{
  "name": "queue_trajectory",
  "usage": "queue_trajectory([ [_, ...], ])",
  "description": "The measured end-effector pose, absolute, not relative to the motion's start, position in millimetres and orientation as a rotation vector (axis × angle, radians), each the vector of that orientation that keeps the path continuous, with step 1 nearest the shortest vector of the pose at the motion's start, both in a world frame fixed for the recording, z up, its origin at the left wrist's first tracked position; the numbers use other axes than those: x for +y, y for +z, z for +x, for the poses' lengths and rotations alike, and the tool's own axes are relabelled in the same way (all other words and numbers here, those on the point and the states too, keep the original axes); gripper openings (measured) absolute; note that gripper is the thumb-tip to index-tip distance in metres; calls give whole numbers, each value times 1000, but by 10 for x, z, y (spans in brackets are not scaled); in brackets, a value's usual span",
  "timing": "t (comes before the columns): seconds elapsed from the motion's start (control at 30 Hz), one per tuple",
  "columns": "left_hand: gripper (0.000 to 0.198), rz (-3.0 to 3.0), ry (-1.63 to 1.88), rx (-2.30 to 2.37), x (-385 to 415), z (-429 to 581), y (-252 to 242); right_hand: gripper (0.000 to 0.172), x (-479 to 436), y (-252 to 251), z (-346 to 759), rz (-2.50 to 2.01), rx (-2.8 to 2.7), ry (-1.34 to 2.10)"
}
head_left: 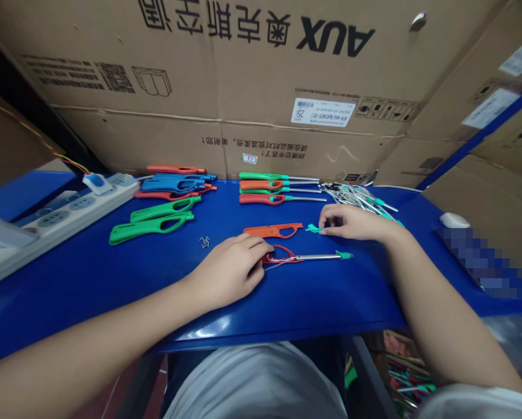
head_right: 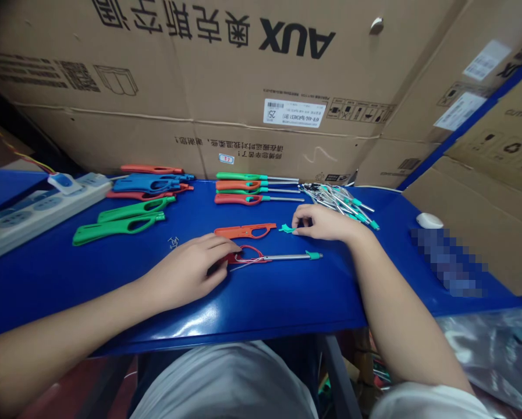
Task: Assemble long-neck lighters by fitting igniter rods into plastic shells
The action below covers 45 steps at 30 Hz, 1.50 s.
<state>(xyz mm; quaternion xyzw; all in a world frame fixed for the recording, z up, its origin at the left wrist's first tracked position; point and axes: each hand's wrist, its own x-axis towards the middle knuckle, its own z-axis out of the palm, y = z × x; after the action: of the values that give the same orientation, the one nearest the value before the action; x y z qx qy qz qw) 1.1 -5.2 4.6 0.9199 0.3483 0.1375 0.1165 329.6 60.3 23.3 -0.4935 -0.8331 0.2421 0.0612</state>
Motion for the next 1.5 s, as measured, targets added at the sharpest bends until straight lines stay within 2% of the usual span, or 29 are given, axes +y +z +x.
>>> queue_trajectory([
  [0.2, 34, 2680, 410, 1051, -54, 1, 111, 33, 575, 218, 3225, -1516, -2485, 735],
  [0.37, 34, 2662, 404, 1057, -48, -10, 119, 27, 503, 295, 3135, -1433, -2503, 724],
  [0.57, 26, 2607, 415, 1060, -31, -6, 35, 26, 330, 332, 2860, -1113, -2538, 774],
  [0.7, 29, 2535, 447, 1057, -29, -9, 12, 17, 250, 211, 2631, -961, -2619, 807],
  [1.07, 18, 2424, 506, 1070, -24, 16, -35, 10, 213, 67, 2505, -878, -2632, 709],
  [1.5, 20, 2401, 477, 1080, -10, 23, -32, 12, 151, 89, 2464, -842, -2732, 586],
])
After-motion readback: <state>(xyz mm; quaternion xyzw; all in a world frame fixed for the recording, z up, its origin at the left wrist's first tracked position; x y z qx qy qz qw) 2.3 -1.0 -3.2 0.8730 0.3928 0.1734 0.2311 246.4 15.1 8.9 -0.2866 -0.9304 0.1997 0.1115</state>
